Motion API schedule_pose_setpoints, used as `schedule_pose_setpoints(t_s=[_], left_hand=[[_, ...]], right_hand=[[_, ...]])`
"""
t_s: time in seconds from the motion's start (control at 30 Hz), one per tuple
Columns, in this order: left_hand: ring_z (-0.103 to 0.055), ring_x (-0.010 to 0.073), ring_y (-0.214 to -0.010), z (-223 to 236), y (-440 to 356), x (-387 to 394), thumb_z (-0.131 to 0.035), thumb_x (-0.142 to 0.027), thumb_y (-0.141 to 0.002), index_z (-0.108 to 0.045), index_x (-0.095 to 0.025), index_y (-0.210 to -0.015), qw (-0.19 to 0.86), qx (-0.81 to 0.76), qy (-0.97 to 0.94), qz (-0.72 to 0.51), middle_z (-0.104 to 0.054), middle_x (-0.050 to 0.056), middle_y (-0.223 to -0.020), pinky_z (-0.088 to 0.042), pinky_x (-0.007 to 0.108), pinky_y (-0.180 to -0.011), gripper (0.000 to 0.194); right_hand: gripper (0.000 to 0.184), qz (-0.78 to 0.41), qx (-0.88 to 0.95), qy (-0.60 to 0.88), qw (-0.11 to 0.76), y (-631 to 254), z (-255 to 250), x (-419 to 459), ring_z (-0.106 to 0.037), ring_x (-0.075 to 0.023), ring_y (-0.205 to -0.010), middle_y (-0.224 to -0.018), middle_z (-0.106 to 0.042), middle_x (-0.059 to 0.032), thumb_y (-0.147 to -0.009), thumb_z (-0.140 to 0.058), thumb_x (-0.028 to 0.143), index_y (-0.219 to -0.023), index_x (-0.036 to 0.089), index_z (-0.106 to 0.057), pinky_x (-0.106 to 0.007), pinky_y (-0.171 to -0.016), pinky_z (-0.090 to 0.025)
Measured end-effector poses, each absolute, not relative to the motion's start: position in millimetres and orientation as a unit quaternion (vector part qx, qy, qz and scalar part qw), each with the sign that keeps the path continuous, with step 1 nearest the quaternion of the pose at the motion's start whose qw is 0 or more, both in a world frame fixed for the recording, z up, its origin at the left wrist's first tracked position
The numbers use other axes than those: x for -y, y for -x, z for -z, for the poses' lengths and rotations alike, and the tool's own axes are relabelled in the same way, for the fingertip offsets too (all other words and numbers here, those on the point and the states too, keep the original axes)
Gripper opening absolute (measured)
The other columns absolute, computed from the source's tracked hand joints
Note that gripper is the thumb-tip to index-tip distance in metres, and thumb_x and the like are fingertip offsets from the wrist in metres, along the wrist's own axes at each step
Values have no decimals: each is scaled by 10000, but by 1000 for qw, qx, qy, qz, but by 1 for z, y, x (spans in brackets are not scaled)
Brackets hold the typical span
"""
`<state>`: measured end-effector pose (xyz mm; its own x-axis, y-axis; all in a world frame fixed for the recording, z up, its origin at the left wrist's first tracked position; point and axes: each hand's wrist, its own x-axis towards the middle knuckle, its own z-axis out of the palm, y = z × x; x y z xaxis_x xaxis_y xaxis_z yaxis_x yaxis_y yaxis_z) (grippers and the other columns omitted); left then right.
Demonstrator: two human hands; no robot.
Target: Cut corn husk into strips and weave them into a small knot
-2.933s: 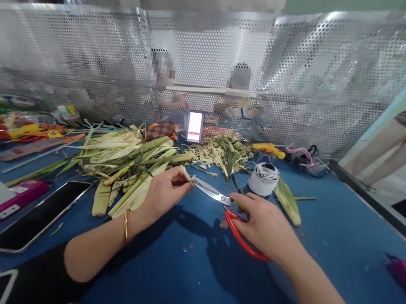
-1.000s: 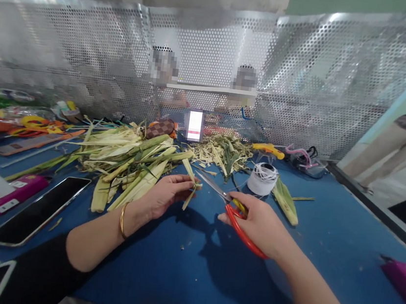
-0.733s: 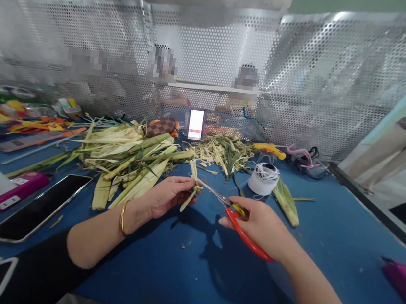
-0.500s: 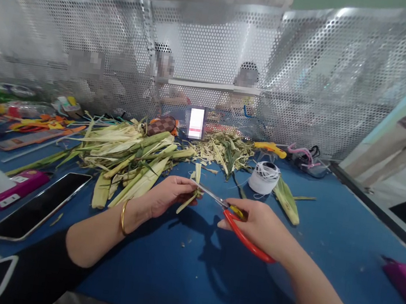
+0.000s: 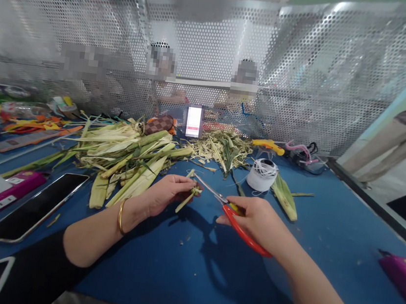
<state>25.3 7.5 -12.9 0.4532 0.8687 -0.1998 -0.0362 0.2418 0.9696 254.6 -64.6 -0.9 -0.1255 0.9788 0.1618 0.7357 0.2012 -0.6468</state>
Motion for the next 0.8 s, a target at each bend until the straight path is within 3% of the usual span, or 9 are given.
schedule_pose_setpoints(t_s=[0.13,0.27,0.37,0.53,0.67,0.8], left_hand=[[-576,77,-620,15,-25,-10,-674,-313,-779,-718,-157,-815,707,-384,-484,-343,-698,50,-836,-458,193,-613,165],[-585,78,-636,14,-25,-9,-754,-171,-692,-691,-144,-831,743,-363,-427,-367,-655,23,-781,-500,221,-696,156],[-621,99,-695,12,-25,-9,-727,-104,-698,-658,-153,-817,765,-344,-361,-408,-650,15,-765,-519,247,-779,146],[-638,136,-737,14,-24,-15,-696,-174,-757,-623,-193,-844,730,-347,-343,-478,-674,24,-823,-544,291,-775,116],[-644,126,-768,12,-24,-18,-616,-128,-808,-592,-192,-828,716,-334,-307,-531,-671,17,-826,-536,286,-831,71],[-638,104,-769,10,-24,-18,-559,-144,-854,-585,-187,-864,713,-345,-285,-540,-670,19,-870,-524,252,-834,52]], right_hand=[[478,-247,680,618,308,-256,3,59,-563,-161,-559,-636,-651,5,-708,-650,545,-1022,191,-719,-243,-516,-454],[570,-278,658,601,358,-251,3,57,-552,-163,-566,-646,-623,-9,-675,-655,584,-1069,173,-678,-260,-530,-465],[609,-307,669,574,358,-246,-3,62,-540,-157,-595,-685,-595,-2,-663,-674,560,-1137,180,-633,-259,-548,-473],[550,-360,695,558,276,-244,-13,72,-545,-152,-614,-725,-609,-5,-709,-667,502,-1163,194,-627,-247,-561,-468],[498,-343,729,559,196,-246,-12,72,-594,-177,-688,-783,-658,-9,-720,-677,485,-1143,224,-655,-254,-618,-482],[511,-279,711,610,210,-243,-6,68,-610,-186,-668,-783,-684,-18,-732,-650,524,-1132,205,-660,-257,-596,-487]])
